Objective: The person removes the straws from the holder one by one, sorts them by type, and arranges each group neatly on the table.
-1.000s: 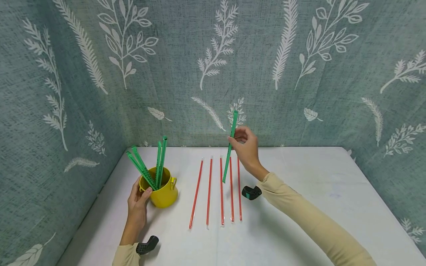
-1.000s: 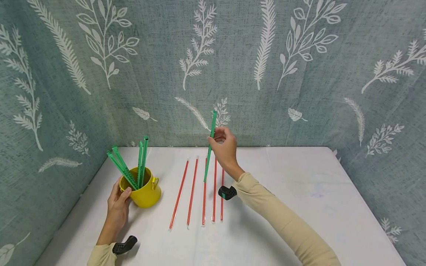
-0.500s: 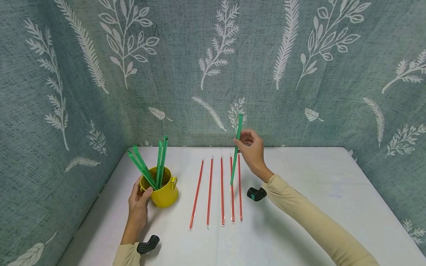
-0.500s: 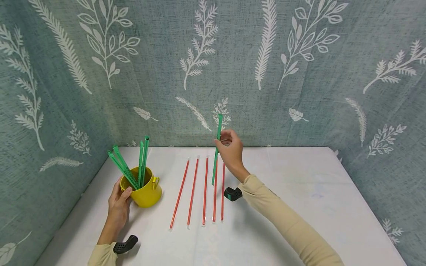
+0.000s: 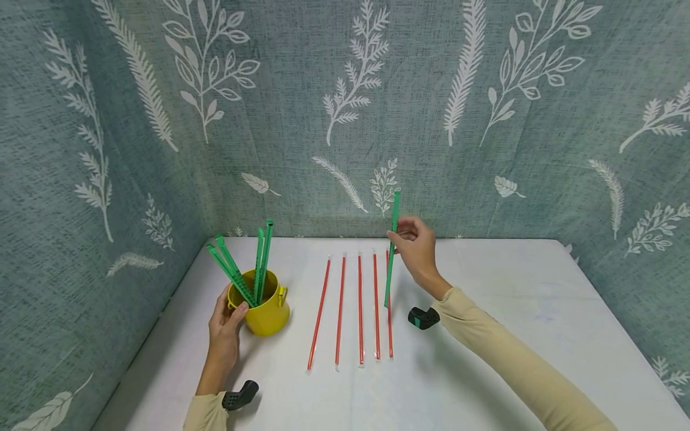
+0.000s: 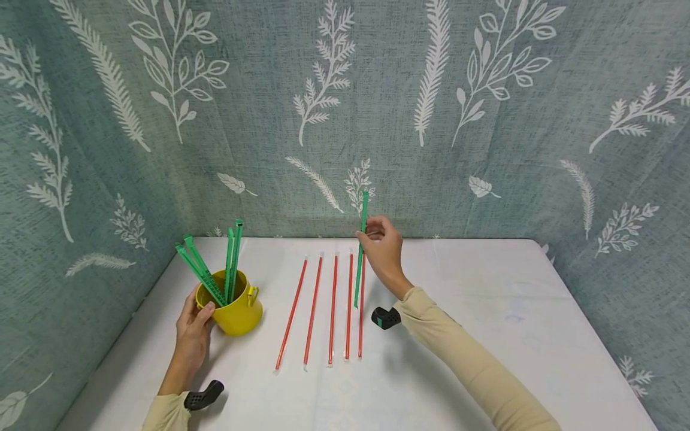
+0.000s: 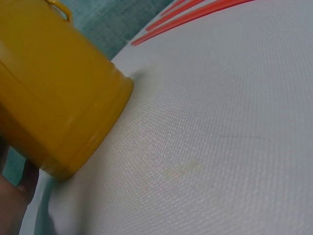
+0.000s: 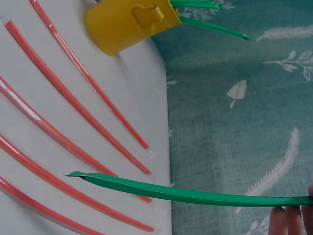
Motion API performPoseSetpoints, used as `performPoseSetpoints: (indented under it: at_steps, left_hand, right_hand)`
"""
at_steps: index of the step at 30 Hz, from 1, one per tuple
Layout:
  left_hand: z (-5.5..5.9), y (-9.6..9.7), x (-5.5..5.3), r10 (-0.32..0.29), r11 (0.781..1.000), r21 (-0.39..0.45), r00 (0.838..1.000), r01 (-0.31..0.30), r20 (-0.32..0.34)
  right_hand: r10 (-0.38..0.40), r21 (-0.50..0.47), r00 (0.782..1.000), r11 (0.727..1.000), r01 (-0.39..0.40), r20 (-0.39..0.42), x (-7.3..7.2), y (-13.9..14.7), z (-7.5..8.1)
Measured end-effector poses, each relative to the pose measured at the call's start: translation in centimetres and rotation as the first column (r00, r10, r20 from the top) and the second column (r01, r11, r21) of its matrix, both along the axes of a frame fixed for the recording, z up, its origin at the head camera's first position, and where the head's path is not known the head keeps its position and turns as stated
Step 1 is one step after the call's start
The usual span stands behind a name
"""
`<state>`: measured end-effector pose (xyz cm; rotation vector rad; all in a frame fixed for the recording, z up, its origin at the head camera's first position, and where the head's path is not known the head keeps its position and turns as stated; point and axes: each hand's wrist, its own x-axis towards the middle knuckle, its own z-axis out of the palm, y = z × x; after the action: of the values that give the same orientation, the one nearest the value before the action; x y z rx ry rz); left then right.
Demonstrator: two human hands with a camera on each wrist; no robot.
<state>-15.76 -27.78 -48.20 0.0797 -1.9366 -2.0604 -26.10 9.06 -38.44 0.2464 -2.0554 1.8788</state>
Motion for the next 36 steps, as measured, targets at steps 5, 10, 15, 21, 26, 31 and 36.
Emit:
performPoseSetpoints:
  at_steps: [5,10,15,21,26,31,36]
  left_hand:
    - [0.1,0.0,0.0,0.004,1.0,-0.001,1.0,-0.004,0.009]
    - [0.1,0.1,0.0,0.011,1.0,-0.002,1.0,-0.011,0.013]
    - [0.2,0.1,0.0,0.011,1.0,-0.002,1.0,-0.011,0.011]
    - [0.3,0.1,0.1,0.009,1.0,0.001,1.0,-0.009,0.018]
    - [0.4,0.1,0.1,0.008,1.0,0.003,1.0,-0.008,0.026]
    - [0.4,0.1,0.1,0.008,1.0,0.004,1.0,-0.008,0.027]
    - [0.4,0.1,0.1,0.009,1.0,0.001,1.0,-0.009,0.025]
  right_hand:
    - [-0.013,0.003,1.0,1.0,0.013,0.018,0.0,0.6,-0.6]
    - [-0.035,0.014,0.999,0.999,0.035,0.033,0.1,1.1,-1.5]
    - [-0.042,0.026,0.998,0.999,0.041,0.053,0.3,1.5,-2.2]
    - [-0.046,0.028,0.995,0.999,0.043,0.091,0.4,1.8,-2.9]
    - [-0.051,0.039,0.989,0.998,0.046,0.139,0.4,2.1,-3.5]
    - [-0.042,0.027,0.979,0.999,0.037,0.2,0.5,2.4,-4.1]
    - [-0.041,0.04,0.967,0.999,0.032,0.25,0.4,2.6,-4.8]
